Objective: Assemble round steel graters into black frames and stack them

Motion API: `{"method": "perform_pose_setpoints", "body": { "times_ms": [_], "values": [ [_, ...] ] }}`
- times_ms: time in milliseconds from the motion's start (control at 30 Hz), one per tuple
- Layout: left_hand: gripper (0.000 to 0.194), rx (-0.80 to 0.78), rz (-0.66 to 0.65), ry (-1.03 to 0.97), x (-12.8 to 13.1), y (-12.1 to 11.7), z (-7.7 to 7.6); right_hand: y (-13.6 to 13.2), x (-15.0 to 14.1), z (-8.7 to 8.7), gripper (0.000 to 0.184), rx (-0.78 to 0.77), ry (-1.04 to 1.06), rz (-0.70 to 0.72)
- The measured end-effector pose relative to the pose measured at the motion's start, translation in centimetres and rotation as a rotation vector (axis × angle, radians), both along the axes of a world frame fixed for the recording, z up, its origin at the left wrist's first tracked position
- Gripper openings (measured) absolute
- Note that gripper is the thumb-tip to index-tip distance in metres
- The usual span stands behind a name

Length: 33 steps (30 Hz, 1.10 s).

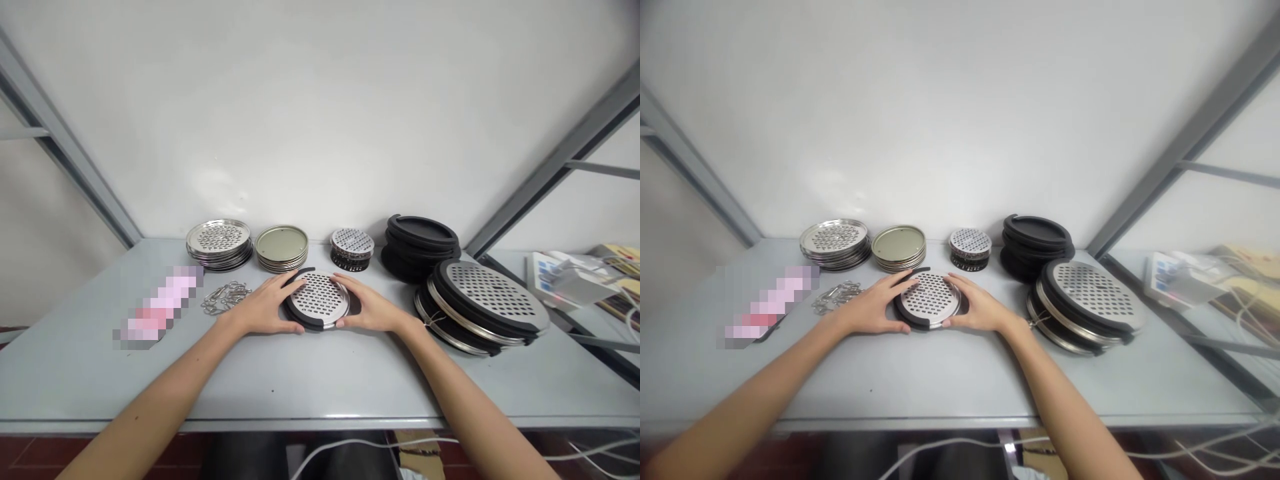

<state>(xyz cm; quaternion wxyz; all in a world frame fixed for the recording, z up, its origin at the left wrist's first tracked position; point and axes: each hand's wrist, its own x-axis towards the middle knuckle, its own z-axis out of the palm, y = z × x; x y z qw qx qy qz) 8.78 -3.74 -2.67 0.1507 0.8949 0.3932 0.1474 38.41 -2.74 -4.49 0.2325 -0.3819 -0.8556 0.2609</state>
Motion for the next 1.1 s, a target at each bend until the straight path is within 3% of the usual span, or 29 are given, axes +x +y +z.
{"method": "perform_pose_setpoints", "body": {
  "times_ms": [1100],
  "values": [
    [0.100,-0.003,0.009,-0.005,0.05,0.05,-0.29,-0.10,-0.13,0.39,0.097,-0.010,0.005,0.001]
  ]
}}
